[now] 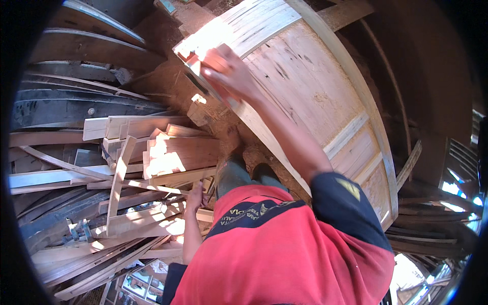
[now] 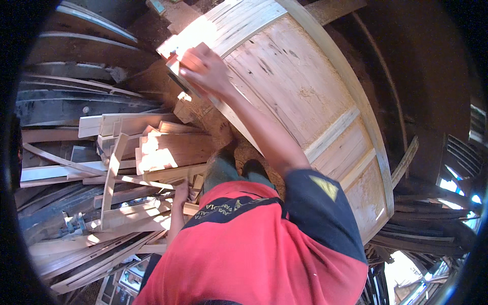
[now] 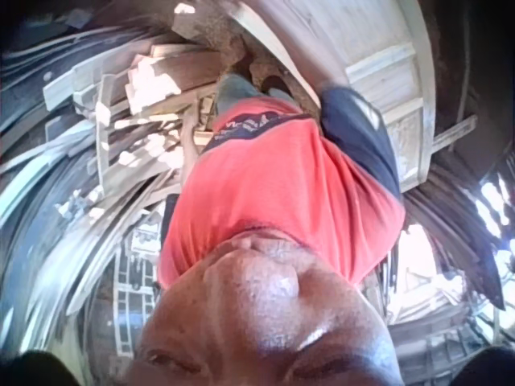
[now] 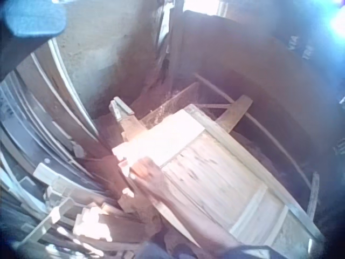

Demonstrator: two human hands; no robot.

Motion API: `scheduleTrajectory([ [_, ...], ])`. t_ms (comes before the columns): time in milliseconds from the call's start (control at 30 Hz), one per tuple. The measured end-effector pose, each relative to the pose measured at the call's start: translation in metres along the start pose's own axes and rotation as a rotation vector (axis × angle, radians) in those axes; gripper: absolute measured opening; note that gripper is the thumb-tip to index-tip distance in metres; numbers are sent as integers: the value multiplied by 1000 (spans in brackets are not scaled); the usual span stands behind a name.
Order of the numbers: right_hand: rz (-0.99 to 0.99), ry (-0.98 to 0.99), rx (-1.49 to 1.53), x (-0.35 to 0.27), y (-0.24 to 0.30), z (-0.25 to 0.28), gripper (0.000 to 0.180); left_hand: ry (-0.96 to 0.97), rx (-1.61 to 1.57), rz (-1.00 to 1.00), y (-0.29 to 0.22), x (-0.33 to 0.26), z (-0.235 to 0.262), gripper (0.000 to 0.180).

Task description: The person sands a wooden door using a power sander, moving the tool across the panels and edges by hand.

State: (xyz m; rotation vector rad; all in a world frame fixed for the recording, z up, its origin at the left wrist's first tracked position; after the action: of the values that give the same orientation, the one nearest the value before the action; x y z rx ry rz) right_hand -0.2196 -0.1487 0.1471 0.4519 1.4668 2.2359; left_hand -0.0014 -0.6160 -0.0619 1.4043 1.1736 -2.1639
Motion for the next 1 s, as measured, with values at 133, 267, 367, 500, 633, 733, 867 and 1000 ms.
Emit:
scheduleTrajectory([
  [133, -515, 49, -92, -189, -21, 152, 44, 500, 992, -272, 22, 11, -45, 75],
  [267, -1028, -372, 708, -463, -61, 272, 44, 635, 928, -250, -32, -4, -94, 73],
  [367, -849, -975, 882, -657, -52, 305, 48, 796, 1095, -304, -59, -13, -152, 71],
  [500, -621, -1671, 798, -846, -24, 310, 33, 795, 1099, -672, -44, 13, -217, 74],
  [633, -698, -2102, 668, -1022, 13, 271, 26, 916, 1254, -673, -9, -46, -345, 77],
  [733, -736, -2257, 768, -1140, 34, 234, 25, 1018, 1441, -931, 61, -91, -415, 77],
  [867, -810, -2548, 819, -1251, 46, 167, 27, 1205, 1590, -757, 149, -160, -510, 75],
  [1000, -793, -2822, 958, -1315, 34, 127, 26, 1348, 1625, -887, 218, -156, -578, 74],
])
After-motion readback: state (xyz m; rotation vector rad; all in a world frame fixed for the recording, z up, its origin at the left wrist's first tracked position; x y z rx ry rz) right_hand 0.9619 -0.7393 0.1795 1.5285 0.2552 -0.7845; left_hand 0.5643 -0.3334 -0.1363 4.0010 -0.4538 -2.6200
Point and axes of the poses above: each hand's wrist, its own x-axis towards the middle knuckle, its own z-axis out of the back of the hand, y = z × x, the point moved 7 cm from there along x, towards the middle knuckle, and after that the axes turned 11 degrees about -z, right-handed, at the moved point
